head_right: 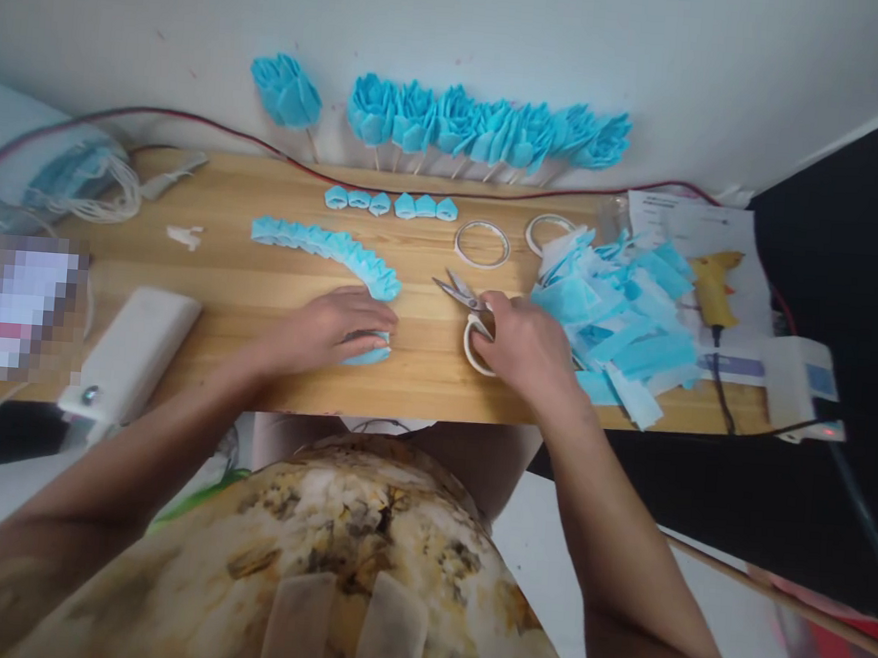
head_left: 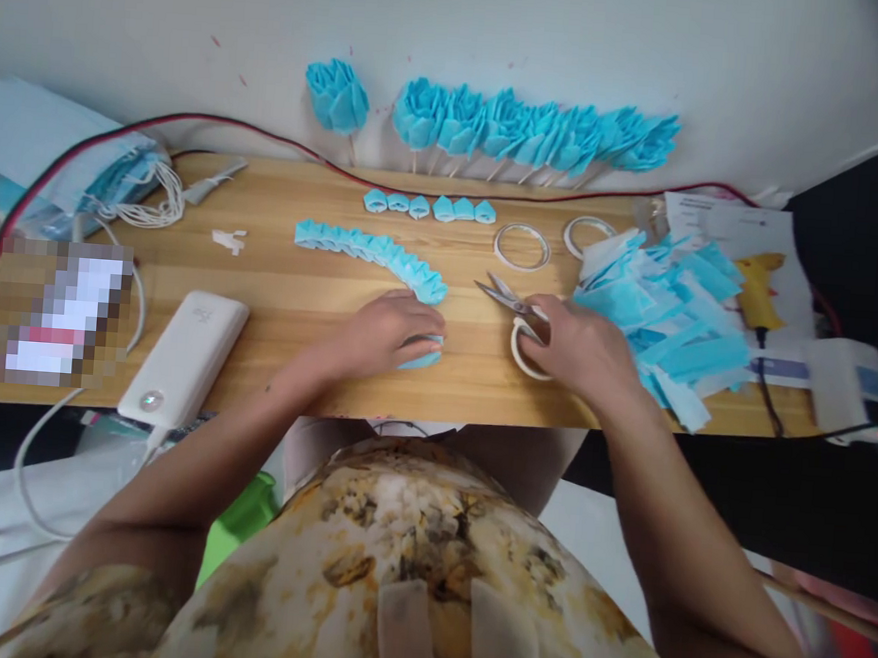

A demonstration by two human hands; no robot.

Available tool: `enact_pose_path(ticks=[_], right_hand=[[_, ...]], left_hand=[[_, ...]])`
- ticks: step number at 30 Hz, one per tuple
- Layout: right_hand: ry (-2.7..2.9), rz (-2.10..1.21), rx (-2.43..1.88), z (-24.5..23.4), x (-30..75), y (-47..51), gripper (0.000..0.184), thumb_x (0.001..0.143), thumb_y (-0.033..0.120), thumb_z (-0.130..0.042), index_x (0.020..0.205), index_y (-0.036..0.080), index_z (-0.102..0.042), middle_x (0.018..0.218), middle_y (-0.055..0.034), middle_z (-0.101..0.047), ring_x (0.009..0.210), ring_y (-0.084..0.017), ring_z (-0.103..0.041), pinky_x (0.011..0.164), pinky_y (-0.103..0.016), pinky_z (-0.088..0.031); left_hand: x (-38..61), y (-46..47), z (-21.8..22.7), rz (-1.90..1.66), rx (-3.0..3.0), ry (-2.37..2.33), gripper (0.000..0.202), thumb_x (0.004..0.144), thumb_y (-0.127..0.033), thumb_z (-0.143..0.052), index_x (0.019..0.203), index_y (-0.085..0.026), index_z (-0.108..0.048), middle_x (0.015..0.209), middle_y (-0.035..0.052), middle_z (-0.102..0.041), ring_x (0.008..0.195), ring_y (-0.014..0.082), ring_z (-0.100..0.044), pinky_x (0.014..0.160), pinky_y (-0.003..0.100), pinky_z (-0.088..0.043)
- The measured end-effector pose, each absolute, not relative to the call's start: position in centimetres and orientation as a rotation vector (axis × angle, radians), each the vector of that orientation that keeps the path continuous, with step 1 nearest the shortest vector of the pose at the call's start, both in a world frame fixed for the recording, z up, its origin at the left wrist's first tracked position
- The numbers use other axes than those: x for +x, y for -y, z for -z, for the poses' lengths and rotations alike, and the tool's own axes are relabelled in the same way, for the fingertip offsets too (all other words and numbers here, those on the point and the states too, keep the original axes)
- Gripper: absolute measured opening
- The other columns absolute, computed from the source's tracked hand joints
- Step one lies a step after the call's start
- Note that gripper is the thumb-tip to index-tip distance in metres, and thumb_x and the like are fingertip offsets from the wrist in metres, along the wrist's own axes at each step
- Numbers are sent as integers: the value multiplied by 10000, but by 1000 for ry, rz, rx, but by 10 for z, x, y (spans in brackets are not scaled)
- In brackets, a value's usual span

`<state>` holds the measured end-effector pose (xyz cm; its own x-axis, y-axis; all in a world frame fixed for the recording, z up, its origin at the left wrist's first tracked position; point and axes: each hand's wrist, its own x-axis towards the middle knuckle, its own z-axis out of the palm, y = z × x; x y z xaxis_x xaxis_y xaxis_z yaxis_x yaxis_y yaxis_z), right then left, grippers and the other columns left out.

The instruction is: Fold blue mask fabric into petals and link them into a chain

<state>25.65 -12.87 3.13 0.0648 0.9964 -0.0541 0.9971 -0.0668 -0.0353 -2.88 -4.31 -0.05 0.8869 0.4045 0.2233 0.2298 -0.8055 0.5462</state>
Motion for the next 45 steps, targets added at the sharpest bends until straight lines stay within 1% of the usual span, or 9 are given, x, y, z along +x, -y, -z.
enact_pose_path(ticks=[5, 10, 19, 24, 30, 34, 37, 41, 45], right_hand=[[-2173, -11, 2183, -60, 239, 102, 417, 989, 337, -595, 1333, 141, -724, 1163, -206, -787, 1025, -370, -732, 781, -410, -485], [-2405, 527, 2075, -45, 194, 53, 307, 1022, 275, -529, 1088, 220, -824, 1106, -84, -831, 995, -256, -744, 822, -336, -478], [-2374, 582, 2140, -15, 180, 13, 175, 906, 220, -642, 957, 222, -810, 936, -49, -827, 855, -216, -730, 706, -304, -438], [-2405, 489, 2089, -18, 154, -6, 199, 885, 189, -599, 876, 233, -793, 904, -64, -817, 829, -246, -720, 692, -333, -454], [-2642, 507, 2208, -36, 143, 6, 340, 1003, 200, -468, 1145, 214, -776, 1120, -123, -802, 1012, -310, -736, 889, -447, -531], [-2805, 1141, 2266, -38, 159, 50, 308, 1007, 326, -542, 1232, 248, -737, 1092, -72, -791, 961, -247, -741, 862, -416, -583], [-2759, 1618, 2181, -31, 164, 75, 378, 934, 405, -671, 1280, 257, -699, 1170, -67, -776, 1066, -241, -727, 888, -399, -606], [-2516, 2201, 2126, -20, 161, 91, 539, 860, 416, -755, 1370, 294, -631, 1322, -73, -738, 1242, -260, -685, 1044, -450, -576], [-2200, 2703, 2061, -11, 155, 99, 565, 819, 384, -746, 1361, 278, -626, 1258, -74, -759, 1187, -264, -705, 1070, -476, -556]], left_hand=[[-28, 45, 4, -475, 2515, -468, 312, 1080, -382, -509, 1024, -181, -741, 1125, 106, -797, 1048, 258, -714, 968, 401, -470], [-28, 45, 6, -474, 2504, -485, 306, 1078, -368, -504, 1011, -187, -741, 1105, 102, -797, 1036, 249, -723, 985, 409, -483], [-36, 53, -2, -602, 2320, -528, 183, 995, -303, -654, 1108, -190, -744, 1176, 113, -791, 1124, 265, -722, 1007, 396, -511], [-43, 54, -2, -729, 1885, -806, 133, 931, -293, -687, 896, -175, -739, 878, 51, -755, 792, 165, -670, 732, 278, -497], [-44, 45, 4, -908, 1196, -865, 353, 822, -513, -807, 865, -178, -706, 685, -19, -648, 527, 81, -491, 499, 222, -387], [-41, 44, 2, -964, 1074, -884, 387, 800, -528, -842, 868, -183, -682, 740, -16, -674, 565, 82, -518, 521, 222, -419], [-36, 47, -1, -980, 1105, -892, 370, 827, -516, -824, 852, -186, -661, 737, -21, -653, 582, 84, -518, 543, 227, -424], [-28, 52, -5, -1006, 1167, -885, 362, 834, -517, -818, 847, -192, -658, 759, -14, -655, 644, 102, -549, 610, 247, -449], [-21, 56, -5, -1043, 1211, -898, 359, 840, -526, -811, 848, -201, -658, 787, -4, -668, 710, 121, -579, 675, 265, -476]])
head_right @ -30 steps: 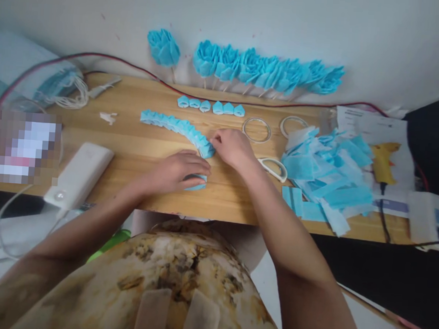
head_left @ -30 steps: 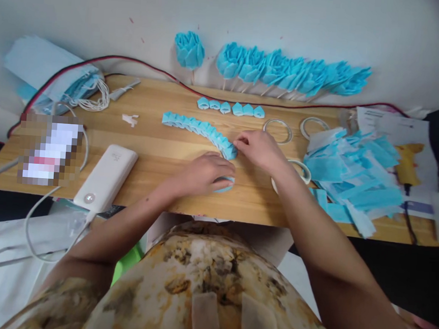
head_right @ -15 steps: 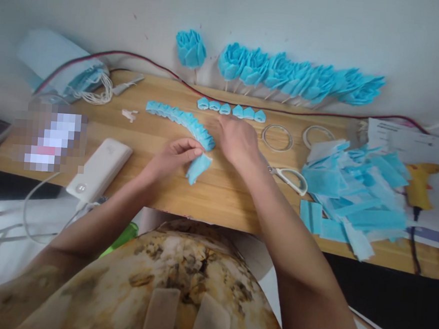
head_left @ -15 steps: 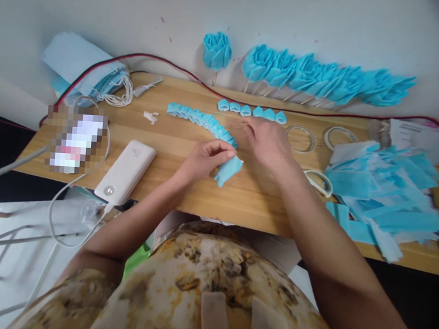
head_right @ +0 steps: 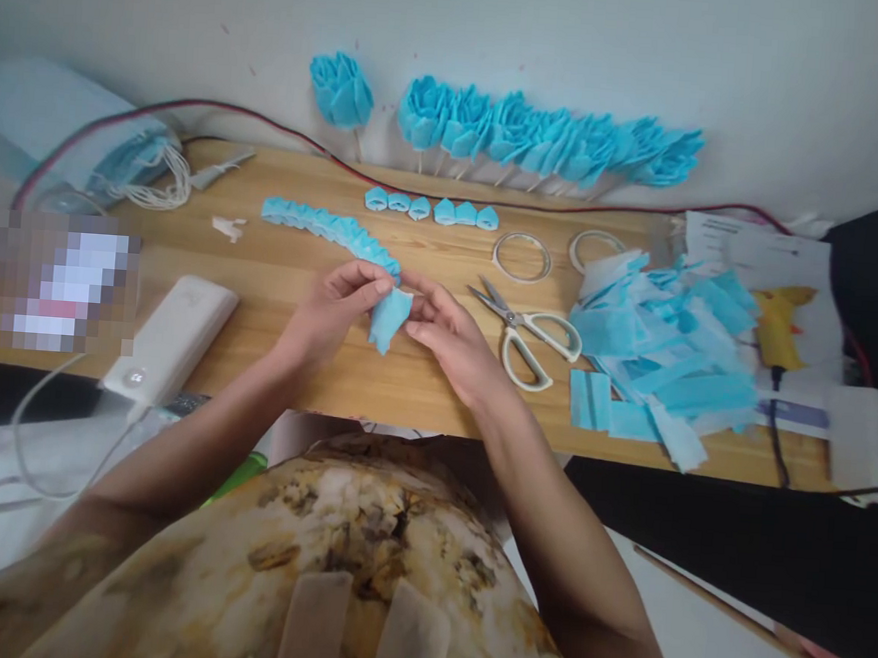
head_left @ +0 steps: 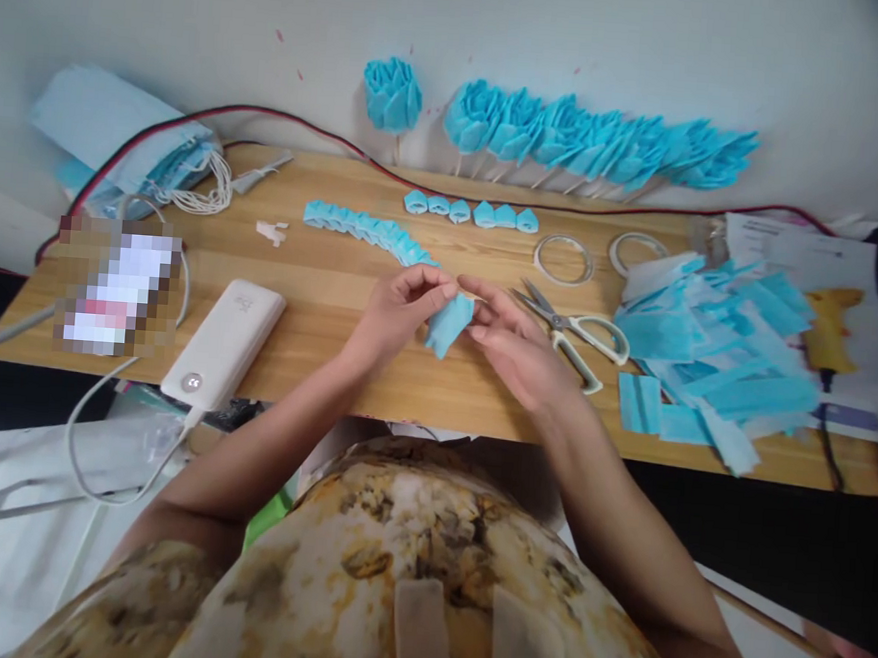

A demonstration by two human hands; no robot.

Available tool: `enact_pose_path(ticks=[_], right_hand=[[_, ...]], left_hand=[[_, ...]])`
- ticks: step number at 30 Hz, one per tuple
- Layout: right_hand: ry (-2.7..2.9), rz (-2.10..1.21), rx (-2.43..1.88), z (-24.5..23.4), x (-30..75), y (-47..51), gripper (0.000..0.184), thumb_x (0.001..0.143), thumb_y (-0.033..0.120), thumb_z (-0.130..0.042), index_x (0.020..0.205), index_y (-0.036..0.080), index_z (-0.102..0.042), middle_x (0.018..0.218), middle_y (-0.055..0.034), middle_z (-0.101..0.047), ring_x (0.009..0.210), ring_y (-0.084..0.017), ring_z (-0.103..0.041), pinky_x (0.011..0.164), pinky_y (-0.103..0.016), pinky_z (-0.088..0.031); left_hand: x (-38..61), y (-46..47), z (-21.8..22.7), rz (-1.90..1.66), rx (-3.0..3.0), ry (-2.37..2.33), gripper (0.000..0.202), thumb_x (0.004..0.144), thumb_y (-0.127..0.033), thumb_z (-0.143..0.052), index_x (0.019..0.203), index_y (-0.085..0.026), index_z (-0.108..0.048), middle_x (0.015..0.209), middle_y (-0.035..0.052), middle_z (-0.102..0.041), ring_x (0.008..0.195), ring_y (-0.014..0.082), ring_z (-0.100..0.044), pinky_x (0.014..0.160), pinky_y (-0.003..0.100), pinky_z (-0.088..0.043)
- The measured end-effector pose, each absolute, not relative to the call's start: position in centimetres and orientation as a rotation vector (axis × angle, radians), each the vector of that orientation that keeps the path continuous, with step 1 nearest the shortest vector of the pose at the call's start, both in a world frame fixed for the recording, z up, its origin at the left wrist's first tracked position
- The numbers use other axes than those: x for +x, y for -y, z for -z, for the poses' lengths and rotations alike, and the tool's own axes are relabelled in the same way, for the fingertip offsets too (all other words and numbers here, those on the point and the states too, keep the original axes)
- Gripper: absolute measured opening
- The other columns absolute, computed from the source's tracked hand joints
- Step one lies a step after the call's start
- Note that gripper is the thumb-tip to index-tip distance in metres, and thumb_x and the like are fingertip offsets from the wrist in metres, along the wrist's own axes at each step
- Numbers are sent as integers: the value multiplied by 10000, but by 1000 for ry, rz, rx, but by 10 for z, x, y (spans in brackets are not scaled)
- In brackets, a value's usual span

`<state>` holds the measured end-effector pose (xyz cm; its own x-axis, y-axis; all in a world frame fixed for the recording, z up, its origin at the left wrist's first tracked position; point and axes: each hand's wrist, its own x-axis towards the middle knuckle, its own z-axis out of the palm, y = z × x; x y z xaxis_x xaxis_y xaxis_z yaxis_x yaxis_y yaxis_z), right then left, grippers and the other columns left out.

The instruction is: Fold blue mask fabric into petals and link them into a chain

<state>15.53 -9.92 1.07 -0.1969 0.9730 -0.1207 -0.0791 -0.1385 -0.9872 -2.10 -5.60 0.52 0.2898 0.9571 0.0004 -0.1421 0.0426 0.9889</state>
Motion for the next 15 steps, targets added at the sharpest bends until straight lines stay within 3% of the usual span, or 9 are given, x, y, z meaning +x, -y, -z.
enact_pose_path(ticks=[7, 10, 15], right_hand=[[1147, -1421, -1175, -5, 159, 108, 427, 794, 454, -758, 1173, 263, -708, 1126, -59, -778, 1012, -240, -716, 892, -414, -598], [1356, -1092, -1305, -9, 172, 112, 363, 845, 379, -704, 1187, 258, -728, 1110, -63, -773, 983, -241, -714, 879, -418, -590], [1934, -379, -1474, -7, 188, 125, 340, 957, 192, -523, 1190, 257, -762, 1107, -106, -758, 1065, -278, -709, 960, -468, -564]], left_hand=[[-20, 58, -3, -961, 1114, -817, 404, 771, -542, -867, 825, -196, -665, 766, -4, -675, 691, 121, -590, 687, 279, -507], [-30, 55, 0, -858, 1039, -752, 456, 722, -582, -898, 824, -190, -689, 778, 17, -702, 699, 132, -627, 714, 295, -536], [-51, 52, -4, -1093, 1230, -899, 319, 892, -501, -783, 835, -195, -710, 888, 28, -749, 805, 125, -664, 810, 272, -536]])
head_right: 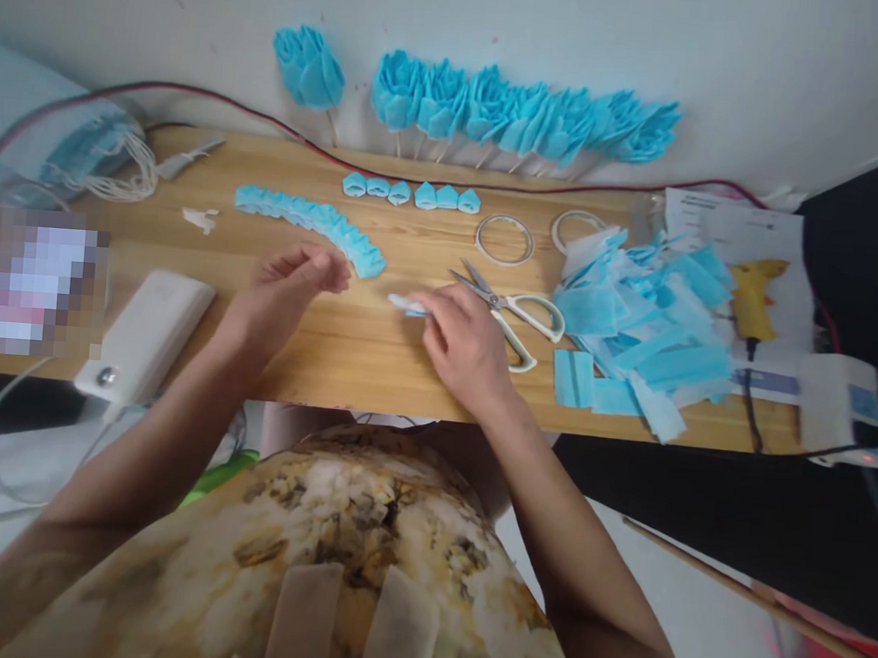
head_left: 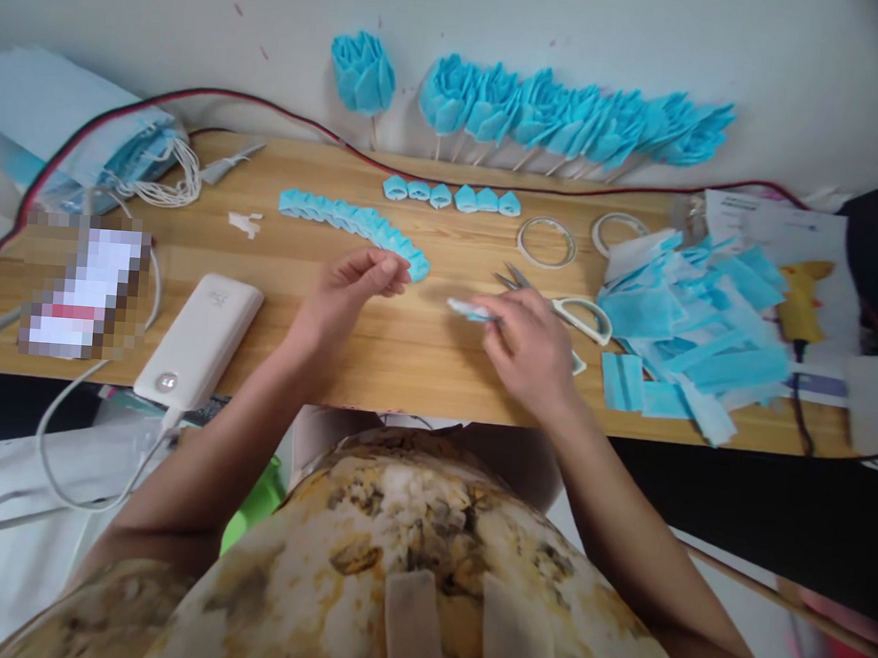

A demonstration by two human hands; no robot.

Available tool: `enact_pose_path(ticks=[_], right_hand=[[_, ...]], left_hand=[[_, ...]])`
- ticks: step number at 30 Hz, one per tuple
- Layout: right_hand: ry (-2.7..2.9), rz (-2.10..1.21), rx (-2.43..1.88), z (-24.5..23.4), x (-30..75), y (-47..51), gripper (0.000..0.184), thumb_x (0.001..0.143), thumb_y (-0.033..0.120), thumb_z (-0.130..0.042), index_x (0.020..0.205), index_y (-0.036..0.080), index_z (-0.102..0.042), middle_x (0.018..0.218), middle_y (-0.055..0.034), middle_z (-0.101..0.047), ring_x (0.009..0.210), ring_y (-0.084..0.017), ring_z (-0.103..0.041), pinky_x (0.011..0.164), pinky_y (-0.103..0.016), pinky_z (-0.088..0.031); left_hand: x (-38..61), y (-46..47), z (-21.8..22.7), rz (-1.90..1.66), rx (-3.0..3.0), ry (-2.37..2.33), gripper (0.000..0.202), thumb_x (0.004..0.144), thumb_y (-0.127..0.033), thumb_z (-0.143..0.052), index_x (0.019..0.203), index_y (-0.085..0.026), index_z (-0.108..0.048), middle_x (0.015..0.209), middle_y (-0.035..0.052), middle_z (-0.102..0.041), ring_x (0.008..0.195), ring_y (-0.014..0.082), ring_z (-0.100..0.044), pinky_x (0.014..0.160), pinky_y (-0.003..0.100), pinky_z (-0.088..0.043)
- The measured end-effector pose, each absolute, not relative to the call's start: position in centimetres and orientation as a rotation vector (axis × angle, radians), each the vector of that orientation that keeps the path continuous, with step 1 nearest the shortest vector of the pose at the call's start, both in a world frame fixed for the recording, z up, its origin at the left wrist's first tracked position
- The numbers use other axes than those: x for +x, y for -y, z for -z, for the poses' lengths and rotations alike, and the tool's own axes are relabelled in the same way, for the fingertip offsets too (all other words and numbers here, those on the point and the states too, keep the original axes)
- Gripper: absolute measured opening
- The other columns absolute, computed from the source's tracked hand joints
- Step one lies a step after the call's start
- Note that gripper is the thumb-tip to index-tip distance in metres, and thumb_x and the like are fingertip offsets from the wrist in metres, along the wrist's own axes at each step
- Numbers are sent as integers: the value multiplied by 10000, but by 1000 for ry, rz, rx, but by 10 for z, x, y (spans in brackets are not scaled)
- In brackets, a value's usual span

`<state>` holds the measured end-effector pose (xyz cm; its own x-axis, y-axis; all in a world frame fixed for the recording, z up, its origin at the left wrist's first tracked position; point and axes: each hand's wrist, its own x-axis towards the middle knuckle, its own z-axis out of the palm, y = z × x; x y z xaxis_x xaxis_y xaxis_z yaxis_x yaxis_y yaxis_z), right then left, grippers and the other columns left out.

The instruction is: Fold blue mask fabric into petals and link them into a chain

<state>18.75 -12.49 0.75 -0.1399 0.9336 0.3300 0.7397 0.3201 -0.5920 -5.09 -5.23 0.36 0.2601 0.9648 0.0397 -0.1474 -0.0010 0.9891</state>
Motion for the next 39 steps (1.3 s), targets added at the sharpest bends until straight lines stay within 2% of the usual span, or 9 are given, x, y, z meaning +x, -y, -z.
enact_pose_path(ticks=[3, 9, 16, 22, 28, 31, 33, 36, 39], right_hand=[[2165, -376, -1415, 3, 187, 135, 345, 982, 189, -517, 1230, 252, -748, 1167, -128, -771, 1111, -303, -707, 973, -507, -564], [2210, -550, -1238, 3, 186, 153, 465, 974, 356, -646, 1432, 285, -629, 1386, -100, -737, 1272, -335, -676, 1161, -621, -460], [1966, -204, -1710, -16, 241, 156, 339, 1022, 280, -497, 1265, 252, -731, 1271, -118, -778, 1222, -327, -699, 1089, -549, -521], [2023, -32, -2071, -3, 260, 149, 440, 968, 281, -574, 1379, 156, -672, 1349, -207, -712, 1213, -395, -662, 1047, -576, -533], [1905, -109, -2121, -4, 257, 141, 439, 945, 303, -614, 1338, 129, -705, 1231, -220, -738, 1153, -404, -667, 1024, -587, -528], [1636, -420, -1932, -13, 254, 143, 423, 873, 334, -696, 1274, 200, -724, 1164, -149, -750, 1082, -331, -690, 988, -525, -560], [1308, -836, -1696, -20, 248, 147, 410, 853, 415, -712, 1223, 237, -723, 1067, -97, -752, 939, -261, -705, 810, -417, -611], [829, -1382, -1345, -29, 238, 155, 435, 831, 566, -716, 1121, 244, -748, 897, -62, -720, 751, -199, -670, 508, -269, -523], [621, -1626, -1183, -31, 230, 161, 467, 770, 582, -782, 1079, 232, -778, 818, -49, -693, 693, -172, -639, 426, -214, -453]], left_hand=[[-55, 58, -7, -1107, 1428, -990, 277, 936, -460, -736, 862, -193, -740, 881, 37, -765, 832, 142, -676, 829, 273, -534], [-42, 73, -6, -857, 1752, -940, 289, 987, -436, -644, 1005, -185, -787, 990, 73, -821, 924, 195, -744, 894, 301, -553], [-37, 74, -15, -887, 1922, -927, 245, 1002, -345, -616, 990, -177, -794, 1043, 88, -825, 981, 219, -761, 904, 315, -552], [-35, 74, -16, -894, 1918, -931, 253, 999, -370, -628, 931, -183, -783, 973, 76, -821, 916, 209, -751, 847, 312, -552], [-28, 73, -17, -886, 1916, -882, 240, 991, -349, -627, 910, -182, -778, 972, 72, -826, 897, 196, -753, 844, 304, -557], [-27, 72, -21, -873, 1888, -891, 235, 988, -348, -632, 905, -184, -779, 979, 66, -829, 905, 193, -757, 839, 294, -557], [-26, 72, -22, -863, 1851, -904, 226, 984, -351, -642, 903, -190, -779, 971, 56, -828, 899, 188, -757, 827, 286, -552], [-22, 71, -24, -866, 1798, -905, 225, 985, -366, -651, 897, -202, -779, 931, 41, -819, 870, 178, -748, 792, 277, -535], [-15, 69, -27, -921, 1792, -871, 235, 990, -368, -652, 874, -203, -775, 872, 33, -794, 816, 166, -721, 757, 277, -517]])
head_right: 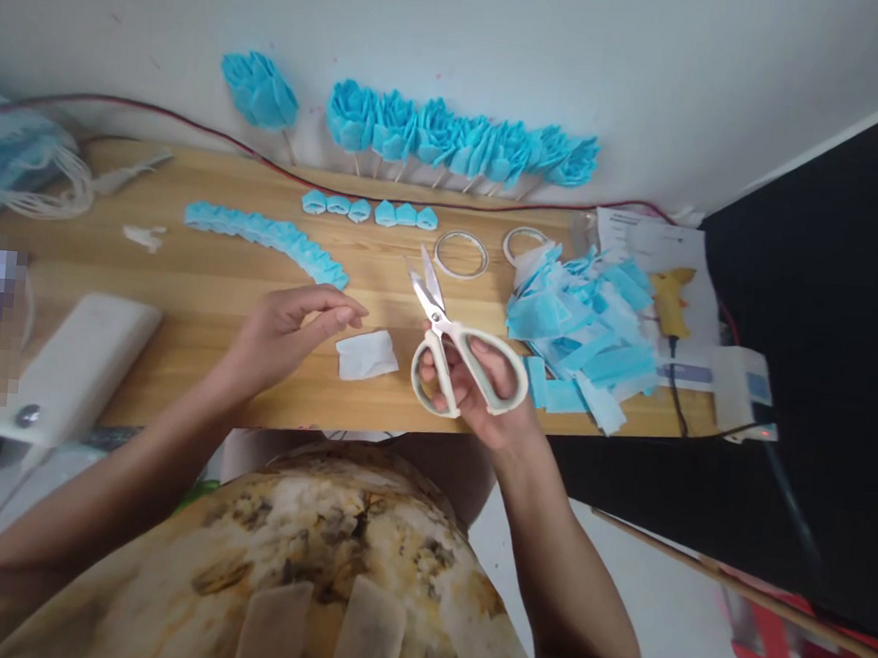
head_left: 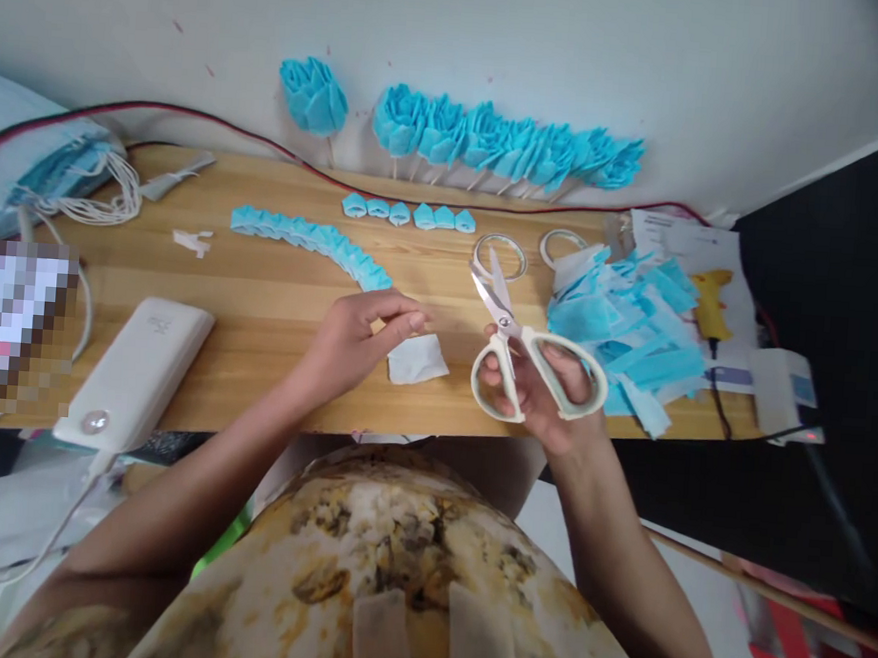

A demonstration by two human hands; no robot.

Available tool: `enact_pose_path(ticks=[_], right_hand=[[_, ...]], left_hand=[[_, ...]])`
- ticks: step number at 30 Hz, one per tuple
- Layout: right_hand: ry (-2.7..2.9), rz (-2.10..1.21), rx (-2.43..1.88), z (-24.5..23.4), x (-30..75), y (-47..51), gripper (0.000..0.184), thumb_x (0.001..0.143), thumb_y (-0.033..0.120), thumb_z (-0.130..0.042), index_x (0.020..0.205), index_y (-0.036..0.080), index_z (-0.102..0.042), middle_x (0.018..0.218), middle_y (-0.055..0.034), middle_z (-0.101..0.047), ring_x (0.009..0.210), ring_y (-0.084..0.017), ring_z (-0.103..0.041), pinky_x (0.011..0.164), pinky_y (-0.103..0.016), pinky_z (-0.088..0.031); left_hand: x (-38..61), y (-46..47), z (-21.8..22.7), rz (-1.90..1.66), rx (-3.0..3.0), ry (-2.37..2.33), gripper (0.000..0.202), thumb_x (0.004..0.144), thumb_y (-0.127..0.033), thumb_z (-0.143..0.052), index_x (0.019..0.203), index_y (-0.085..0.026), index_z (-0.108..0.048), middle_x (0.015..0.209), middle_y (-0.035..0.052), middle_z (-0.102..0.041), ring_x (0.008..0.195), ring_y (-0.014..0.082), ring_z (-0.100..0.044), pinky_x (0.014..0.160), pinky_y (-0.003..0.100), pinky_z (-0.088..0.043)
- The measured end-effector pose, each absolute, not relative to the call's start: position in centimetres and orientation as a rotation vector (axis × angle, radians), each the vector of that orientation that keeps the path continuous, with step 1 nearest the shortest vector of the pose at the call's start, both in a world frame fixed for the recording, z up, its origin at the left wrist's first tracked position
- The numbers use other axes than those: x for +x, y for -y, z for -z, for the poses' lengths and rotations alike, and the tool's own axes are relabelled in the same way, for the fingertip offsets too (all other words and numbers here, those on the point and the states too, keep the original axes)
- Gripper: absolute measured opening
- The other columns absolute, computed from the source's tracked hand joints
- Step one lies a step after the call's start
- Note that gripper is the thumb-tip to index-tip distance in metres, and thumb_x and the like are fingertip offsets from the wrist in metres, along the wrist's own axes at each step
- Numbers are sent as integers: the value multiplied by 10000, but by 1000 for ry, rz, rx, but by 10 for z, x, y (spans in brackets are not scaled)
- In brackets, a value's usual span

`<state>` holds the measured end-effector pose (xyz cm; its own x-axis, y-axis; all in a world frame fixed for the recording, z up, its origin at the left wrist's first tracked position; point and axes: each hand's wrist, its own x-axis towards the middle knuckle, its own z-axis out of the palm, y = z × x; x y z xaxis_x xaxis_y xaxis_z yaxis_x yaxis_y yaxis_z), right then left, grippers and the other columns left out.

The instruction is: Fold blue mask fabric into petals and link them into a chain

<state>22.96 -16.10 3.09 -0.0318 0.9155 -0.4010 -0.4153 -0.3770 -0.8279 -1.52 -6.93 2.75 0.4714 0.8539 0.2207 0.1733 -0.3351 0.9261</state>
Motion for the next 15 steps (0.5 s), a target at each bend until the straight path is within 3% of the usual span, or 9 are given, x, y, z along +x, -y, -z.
enact_pose_path(ticks=[6, 12, 15], right_hand=[[577, -1736, -1095, -20, 219, 167, 423, 783, 582, -775, 997, 217, -777, 798, -59, -685, 701, -174, -621, 416, -200, -435], [588, -1715, -1168, -18, 211, 176, 430, 741, 565, -835, 978, 209, -790, 821, -56, -689, 659, -157, -593, 432, -223, -443], [608, -1732, -1173, -18, 209, 181, 436, 741, 561, -854, 976, 200, -786, 816, -58, -694, 623, -149, -579, 435, -232, -438]], left_hand=[[-1, 65, -32, -1153, 1920, -870, 105, 960, -245, -693, 919, -208, -782, 853, 25, -754, 792, 160, -668, 751, 293, -511], [0, 54, -25, -1158, 2302, -938, 165, 953, -332, -747, 1085, -237, -777, 1227, 95, -739, 1165, 271, -655, 1024, 440, -493], [-3, 50, -23, -1068, 2402, -850, 193, 937, -383, -776, 1048, -225, -773, 1226, 104, -742, 1168, 287, -657, 1021, 454, -475]])
